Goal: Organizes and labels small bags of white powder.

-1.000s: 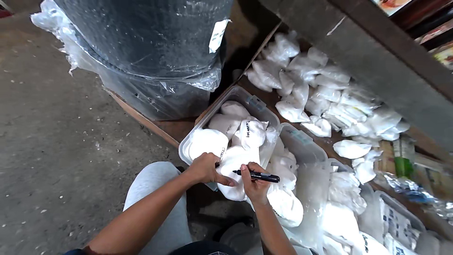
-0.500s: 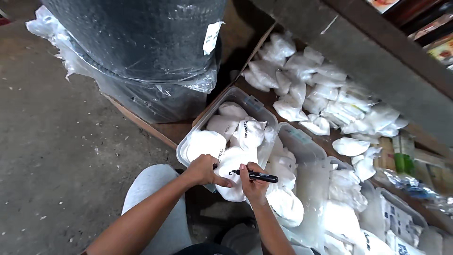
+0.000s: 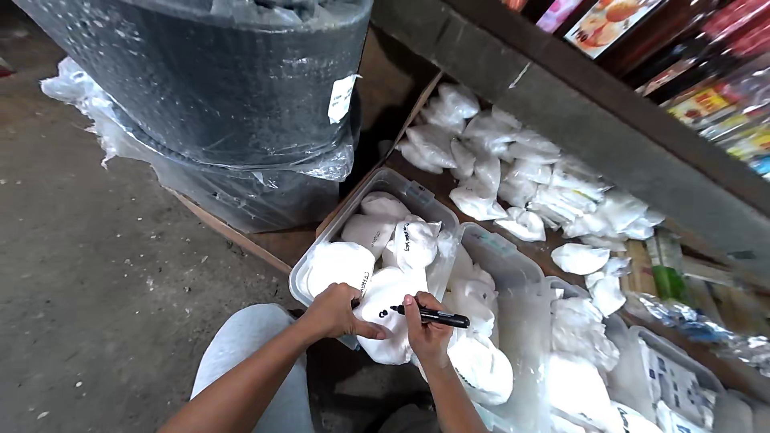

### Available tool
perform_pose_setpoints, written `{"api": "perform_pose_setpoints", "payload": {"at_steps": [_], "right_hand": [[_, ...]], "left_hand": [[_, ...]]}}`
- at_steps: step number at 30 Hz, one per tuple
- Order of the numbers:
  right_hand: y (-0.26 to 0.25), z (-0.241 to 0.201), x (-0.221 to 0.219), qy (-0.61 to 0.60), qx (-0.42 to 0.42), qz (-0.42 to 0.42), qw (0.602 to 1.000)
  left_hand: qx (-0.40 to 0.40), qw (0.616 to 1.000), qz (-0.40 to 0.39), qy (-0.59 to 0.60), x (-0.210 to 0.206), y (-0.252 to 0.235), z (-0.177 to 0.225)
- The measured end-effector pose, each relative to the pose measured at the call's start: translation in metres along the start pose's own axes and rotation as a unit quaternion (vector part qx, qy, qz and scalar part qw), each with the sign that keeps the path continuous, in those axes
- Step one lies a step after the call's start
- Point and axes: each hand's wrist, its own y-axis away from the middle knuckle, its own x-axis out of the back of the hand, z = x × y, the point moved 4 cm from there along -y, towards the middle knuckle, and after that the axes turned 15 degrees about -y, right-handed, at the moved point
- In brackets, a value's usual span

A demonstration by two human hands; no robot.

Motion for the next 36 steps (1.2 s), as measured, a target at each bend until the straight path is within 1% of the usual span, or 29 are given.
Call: {"api": "perform_pose_setpoints", "payload": {"at_steps": [3,7,14,19,22,30,36], "right_hand": [[0.0,0.002,0.0,0.011,-0.013,-0.002,1.0],[0.004,0.006,0.0,0.013,-0.008,-0.023,1.0],[0.006,0.003,0.002,0.007,0.001,-0.014,1.0],[0.003,0.004,0.004,0.027,0.018,0.012,0.999],[0.005,0.006,0.003,0.018,0.014,0.002,1.0],[0.006,0.004,0.004,0.011,0.016,0.008,1.0],[0.001,0.002,0.011,0.029,0.002,0.036,0.999]], "left_hand": [[-0.004,1.0,0.005,0.006,-0.002,-0.001,-0.001],[-0.004,1.0,0.005,0.0,-0.002,0.0,-0.001],[-0.005,1.0,0.004,-0.002,0.0,0.001,0.001],[0.0,1.0,0.006,-0.003,-0.001,0.001,0.001],[0.0,1.0,0.002,-0.005,0.0,0.001,0.002],[0.001,1.0,-0.003,-0.007,0.0,0.001,0.001],[-0.003,1.0,0.001,-0.012,0.0,0.001,0.002]]}}
